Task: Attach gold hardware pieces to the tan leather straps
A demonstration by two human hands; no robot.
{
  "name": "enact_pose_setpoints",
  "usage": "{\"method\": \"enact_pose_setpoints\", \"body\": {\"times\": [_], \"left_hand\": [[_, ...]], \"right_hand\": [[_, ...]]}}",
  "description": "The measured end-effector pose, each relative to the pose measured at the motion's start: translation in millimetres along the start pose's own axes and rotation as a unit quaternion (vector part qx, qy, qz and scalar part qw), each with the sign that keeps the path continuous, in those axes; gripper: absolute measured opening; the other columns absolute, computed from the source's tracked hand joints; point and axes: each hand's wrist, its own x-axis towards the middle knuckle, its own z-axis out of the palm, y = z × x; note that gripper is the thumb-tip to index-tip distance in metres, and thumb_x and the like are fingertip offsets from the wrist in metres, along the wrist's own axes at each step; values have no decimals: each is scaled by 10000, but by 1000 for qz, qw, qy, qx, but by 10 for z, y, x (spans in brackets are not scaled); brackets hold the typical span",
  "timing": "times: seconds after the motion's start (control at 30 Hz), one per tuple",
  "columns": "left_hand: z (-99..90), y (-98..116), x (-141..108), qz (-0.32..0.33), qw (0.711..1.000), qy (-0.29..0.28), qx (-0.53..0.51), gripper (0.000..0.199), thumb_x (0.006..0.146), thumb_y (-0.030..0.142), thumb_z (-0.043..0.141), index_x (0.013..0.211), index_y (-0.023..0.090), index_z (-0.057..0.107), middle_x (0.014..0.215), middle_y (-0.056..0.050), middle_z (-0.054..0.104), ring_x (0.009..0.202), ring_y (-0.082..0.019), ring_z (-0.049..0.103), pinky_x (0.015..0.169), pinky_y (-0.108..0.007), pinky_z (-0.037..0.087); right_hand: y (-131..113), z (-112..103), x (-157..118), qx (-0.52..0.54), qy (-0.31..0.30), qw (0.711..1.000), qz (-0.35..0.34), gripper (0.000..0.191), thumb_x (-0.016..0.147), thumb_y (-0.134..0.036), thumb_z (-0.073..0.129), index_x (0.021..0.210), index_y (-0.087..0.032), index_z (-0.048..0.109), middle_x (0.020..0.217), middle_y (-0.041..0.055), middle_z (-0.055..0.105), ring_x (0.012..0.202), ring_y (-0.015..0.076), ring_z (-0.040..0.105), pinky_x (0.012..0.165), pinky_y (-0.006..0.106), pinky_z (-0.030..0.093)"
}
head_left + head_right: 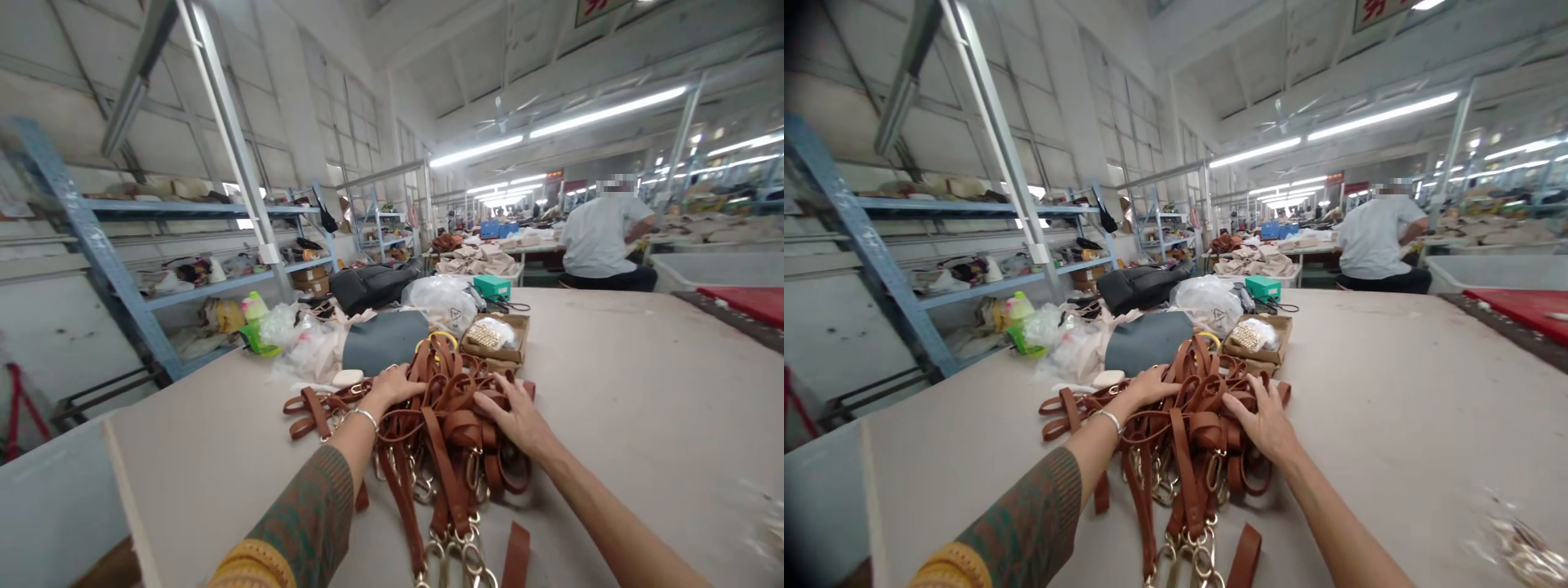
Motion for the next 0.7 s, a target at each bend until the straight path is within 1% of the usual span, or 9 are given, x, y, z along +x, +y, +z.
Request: {"method": "enact_pose_setpoints", "body": {"times": [0.07, 0.13, 0.2, 0.33, 0.4, 0.5, 0.7], "left_hand": [[56, 23, -50, 8, 1000, -10, 25, 335, 929, 348, 609, 1218, 179, 589, 1251, -97, 607, 1076, -250, 619, 914, -470, 527], [85, 58, -124, 19, 999, -16, 38, 316, 933, 349, 603, 1203, 183, 598, 1239, -94, 615, 1059, -242, 625, 906, -458, 532], [92, 101, -218, 32, 998, -18, 44, 306, 935, 347, 600, 1195, 185, 603, 1224, -89, 622, 1039, -235, 633, 891, -444, 541], [84, 181, -449, 59, 997, -7, 51, 312, 932, 350, 606, 1195, 182, 602, 1211, -87, 627, 1033, -236, 636, 884, -442, 544], [87, 206, -578, 66, 997, -5, 51, 321, 930, 352, 608, 1198, 175, 600, 1213, -90, 626, 1038, -239, 635, 890, -453, 541], [115, 222, -750, 74, 996, -7, 44, 348, 929, 353, 608, 1230, 178, 583, 1248, -96, 609, 1072, -252, 621, 911, -471, 529], [188, 237, -985, 91, 995, -9, 25, 389, 929, 362, 605, 1272, 185, 557, 1294, -103, 582, 1125, -272, 595, 950, -506, 501]], "right_hand": [[-14, 127, 41, 5, -14, 1000, -12, 693, 805, -658, 484, 1264, -153, 608, 1437, 140, 501, 1373, 319, 399, 1150, 454, 295], [-31, 169, 15, 8, -28, 999, -24, 594, 825, -632, 473, 1164, -187, 671, 1322, 108, 611, 1290, 294, 504, 1127, 432, 337], [-50, 146, -46, 7, -33, 999, -34, 550, 821, -611, 484, 1117, -199, 696, 1234, 95, 671, 1213, 289, 570, 1097, 434, 377], [-90, 34, -241, -1, -37, 998, -45, 498, 795, -592, 508, 1019, -208, 733, 1136, 81, 721, 1115, 302, 633, 1021, 446, 450], [-117, -19, -377, -8, -40, 998, -37, 491, 788, -599, 512, 979, -209, 739, 1086, 84, 736, 1067, 309, 652, 977, 450, 476], [-165, -83, -605, -17, -50, 998, -24, 523, 784, -634, 496, 965, -200, 725, 1063, 94, 733, 1050, 310, 645, 957, 442, 471], [-240, -181, -994, -36, -73, 997, -7, 548, 820, -678, 462, 925, -194, 696, 1024, 86, 722, 1006, 282, 628, 930, 404, 461]]}}
